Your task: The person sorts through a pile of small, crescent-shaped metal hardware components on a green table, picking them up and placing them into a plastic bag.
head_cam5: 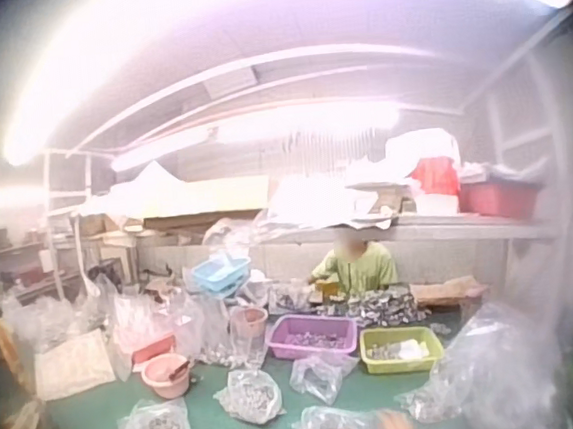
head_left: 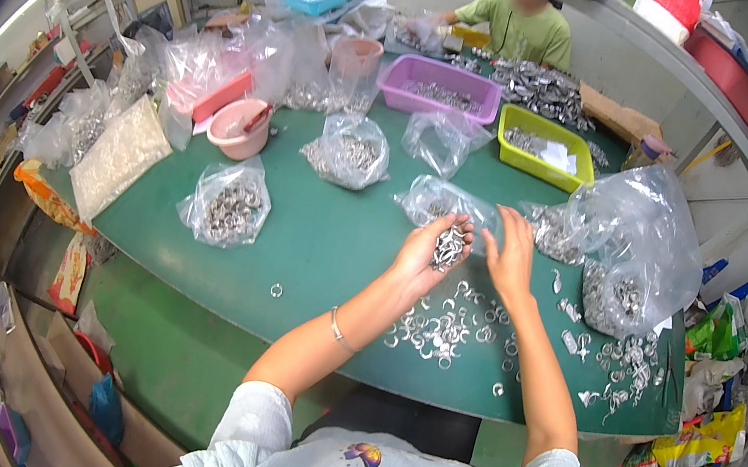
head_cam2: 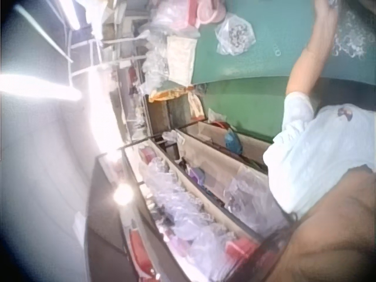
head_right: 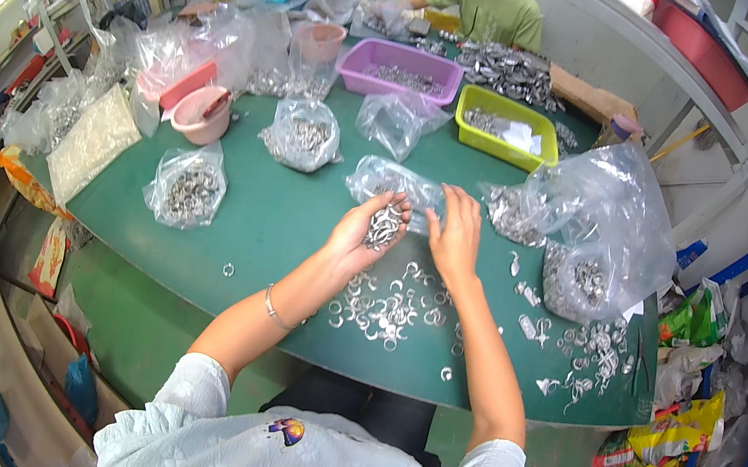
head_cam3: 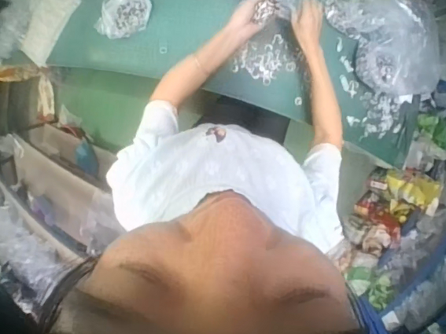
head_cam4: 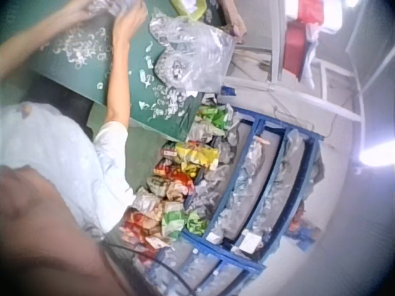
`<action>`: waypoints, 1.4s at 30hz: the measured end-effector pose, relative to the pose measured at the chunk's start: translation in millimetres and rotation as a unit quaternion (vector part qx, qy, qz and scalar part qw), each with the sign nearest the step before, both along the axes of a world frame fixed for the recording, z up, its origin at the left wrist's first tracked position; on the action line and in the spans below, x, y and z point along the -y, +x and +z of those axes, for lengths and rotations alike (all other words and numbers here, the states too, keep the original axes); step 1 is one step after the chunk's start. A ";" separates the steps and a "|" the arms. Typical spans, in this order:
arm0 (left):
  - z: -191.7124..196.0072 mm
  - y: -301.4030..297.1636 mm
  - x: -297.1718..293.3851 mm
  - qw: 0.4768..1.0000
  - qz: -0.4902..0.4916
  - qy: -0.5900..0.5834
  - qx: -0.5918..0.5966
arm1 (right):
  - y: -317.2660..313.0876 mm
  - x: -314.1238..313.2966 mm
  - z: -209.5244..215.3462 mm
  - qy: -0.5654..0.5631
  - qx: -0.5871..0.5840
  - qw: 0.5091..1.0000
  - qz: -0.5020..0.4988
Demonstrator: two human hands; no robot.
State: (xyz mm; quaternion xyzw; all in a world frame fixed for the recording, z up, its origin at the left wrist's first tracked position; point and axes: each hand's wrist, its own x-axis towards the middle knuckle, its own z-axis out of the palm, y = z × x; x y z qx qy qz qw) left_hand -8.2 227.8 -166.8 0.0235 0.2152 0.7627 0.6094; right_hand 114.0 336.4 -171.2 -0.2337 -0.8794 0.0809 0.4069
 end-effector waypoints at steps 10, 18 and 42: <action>-18.9 -35.3 -50.0 0.981 -0.031 -0.190 0.005 | -48.7 -32.8 10.4 -0.091 0.023 0.995 0.015; 3.9 -37.3 -73.5 0.987 -0.003 -0.116 -0.108 | -42.4 -29.1 8.7 -0.127 -0.118 0.984 0.051; -17.1 175.6 71.3 0.916 -0.273 -0.035 -0.292 | 350.9 74.2 -68.9 -0.121 0.047 0.837 -0.531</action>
